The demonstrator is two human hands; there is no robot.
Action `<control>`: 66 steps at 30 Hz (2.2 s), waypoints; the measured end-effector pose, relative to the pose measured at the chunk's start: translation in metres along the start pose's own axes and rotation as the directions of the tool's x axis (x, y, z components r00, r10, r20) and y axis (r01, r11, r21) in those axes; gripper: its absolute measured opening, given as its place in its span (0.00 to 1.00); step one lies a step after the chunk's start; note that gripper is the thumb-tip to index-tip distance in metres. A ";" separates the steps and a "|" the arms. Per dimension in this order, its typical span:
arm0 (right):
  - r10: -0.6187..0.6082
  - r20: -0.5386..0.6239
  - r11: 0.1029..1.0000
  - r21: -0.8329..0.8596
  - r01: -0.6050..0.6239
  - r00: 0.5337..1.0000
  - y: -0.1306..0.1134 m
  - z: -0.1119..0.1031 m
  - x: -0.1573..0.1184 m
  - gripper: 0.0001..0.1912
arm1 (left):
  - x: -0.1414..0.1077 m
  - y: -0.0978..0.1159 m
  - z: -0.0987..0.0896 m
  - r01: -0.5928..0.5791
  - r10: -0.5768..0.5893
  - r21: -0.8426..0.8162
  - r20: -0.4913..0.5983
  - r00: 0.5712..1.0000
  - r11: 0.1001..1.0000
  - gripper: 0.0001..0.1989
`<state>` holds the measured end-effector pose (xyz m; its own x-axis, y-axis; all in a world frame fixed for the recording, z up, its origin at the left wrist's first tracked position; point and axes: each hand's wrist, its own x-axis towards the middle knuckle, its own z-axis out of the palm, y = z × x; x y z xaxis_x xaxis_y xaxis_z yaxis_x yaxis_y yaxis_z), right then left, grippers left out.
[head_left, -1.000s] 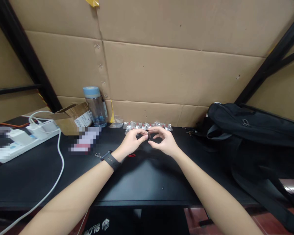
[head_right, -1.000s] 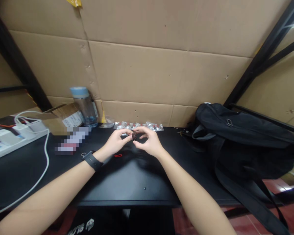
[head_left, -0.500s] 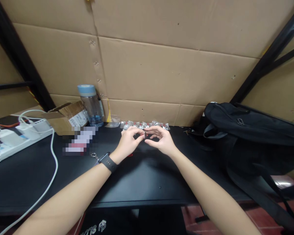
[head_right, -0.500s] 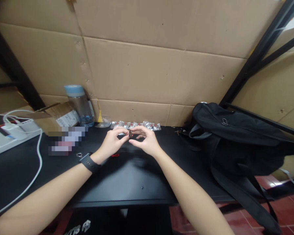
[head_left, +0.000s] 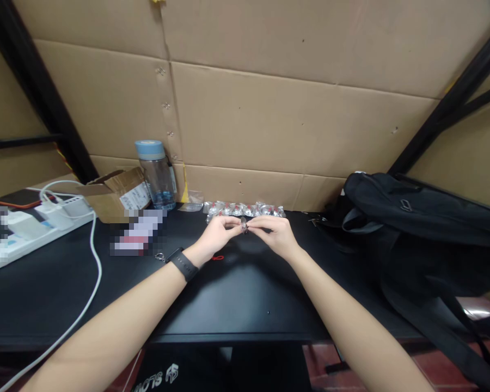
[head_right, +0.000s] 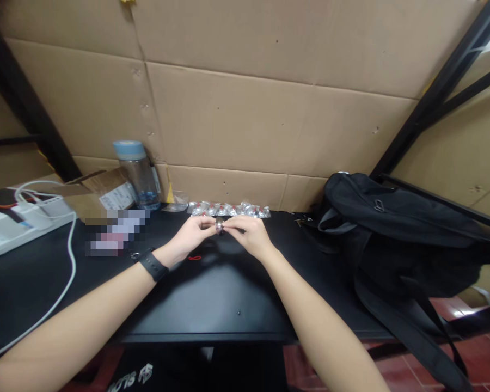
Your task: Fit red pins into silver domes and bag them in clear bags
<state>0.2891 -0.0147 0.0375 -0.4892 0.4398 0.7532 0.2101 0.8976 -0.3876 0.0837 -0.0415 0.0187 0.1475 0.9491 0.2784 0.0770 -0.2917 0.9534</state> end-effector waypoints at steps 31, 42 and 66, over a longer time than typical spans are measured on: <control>0.049 0.262 0.982 -0.188 0.001 0.964 -0.014 -0.008 0.004 0.06 | 0.002 0.002 -0.002 -0.203 0.175 0.115 0.210 0.962 0.972 0.18; 0.090 0.232 0.962 -0.273 -0.024 0.969 -0.013 -0.003 0.002 0.05 | 0.001 0.008 -0.001 -0.173 0.143 0.135 0.207 0.968 0.976 0.18; 0.129 0.295 0.970 -0.236 -0.058 0.947 0.016 -0.003 -0.006 0.05 | 0.000 -0.007 -0.014 -0.179 0.017 0.624 0.256 0.966 0.761 0.28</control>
<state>0.2985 -0.0027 0.0281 -0.6858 0.5228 0.5063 0.4325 0.8523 -0.2943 0.0689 -0.0382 0.0136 0.3967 0.8817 0.2553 0.6476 -0.4659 0.6030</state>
